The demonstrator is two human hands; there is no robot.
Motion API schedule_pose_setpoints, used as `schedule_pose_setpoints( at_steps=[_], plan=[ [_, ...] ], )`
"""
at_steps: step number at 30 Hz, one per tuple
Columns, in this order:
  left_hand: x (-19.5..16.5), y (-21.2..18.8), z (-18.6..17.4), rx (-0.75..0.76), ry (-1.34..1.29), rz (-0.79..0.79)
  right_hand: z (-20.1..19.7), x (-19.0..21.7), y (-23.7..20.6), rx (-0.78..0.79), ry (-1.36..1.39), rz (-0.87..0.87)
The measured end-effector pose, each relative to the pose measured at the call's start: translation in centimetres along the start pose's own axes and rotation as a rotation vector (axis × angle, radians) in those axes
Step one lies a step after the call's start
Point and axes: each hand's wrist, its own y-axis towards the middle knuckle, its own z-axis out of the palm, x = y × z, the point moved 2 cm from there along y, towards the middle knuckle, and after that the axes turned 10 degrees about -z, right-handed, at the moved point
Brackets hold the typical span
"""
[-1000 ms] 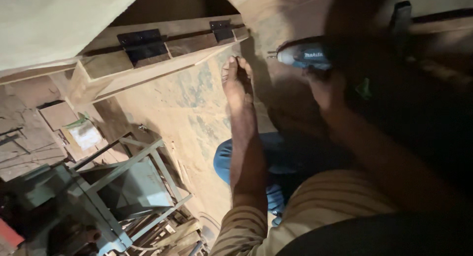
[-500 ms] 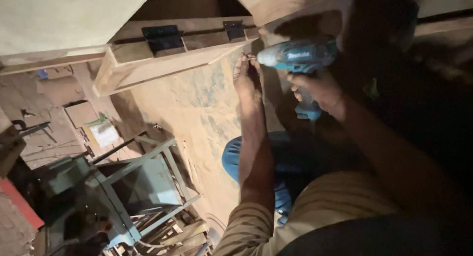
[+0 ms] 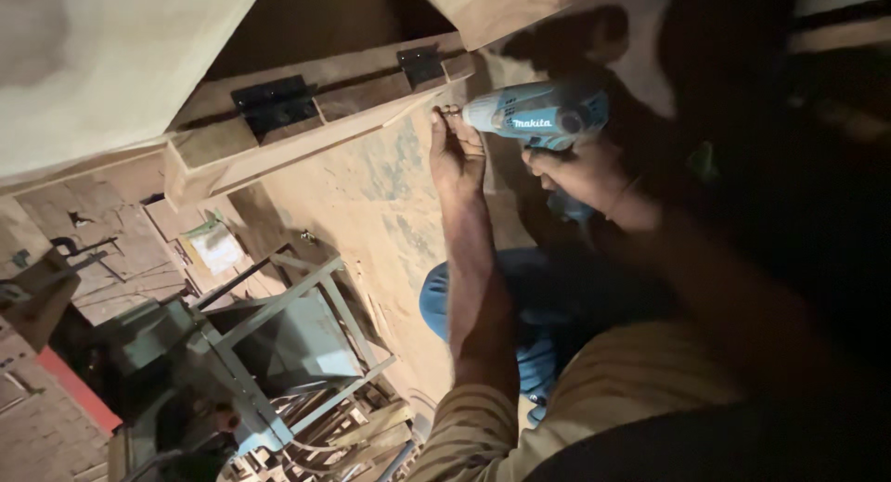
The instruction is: The person sits on the workshop floor and uses a cordless impact driver to drive screws into metal hinges mounted on a wooden cabinet door. They hold the door steady with the other hand, reposition it between screws, and continue driving screws into the hinge plates.
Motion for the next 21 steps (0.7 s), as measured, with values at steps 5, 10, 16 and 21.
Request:
schedule_pose_setpoints(
  at_steps=[5, 10, 16, 21],
  plan=[
    [-0.4, -0.3, -0.4, -0.085, 0.083, 0.083, -0.2, -0.4, -0.2, 0.005, -0.058, 0.001],
    [-0.5, -0.6, 0.1, -0.032, 0.116, 0.101, -0.1, -0.2, 0.0, 0.021, -0.039, -0.032],
    [-0.2, -1.6, 2.6, 0.148, 0.035, 0.056, -0.6, 2.2, -0.2, 0.109, 0.089, 0.081],
    [1.4, -2.4, 6.6, 0.252, 0.125, 0.104, -1.2, 4.0, -0.3, 0.049, 0.076, 0.106]
  ],
)
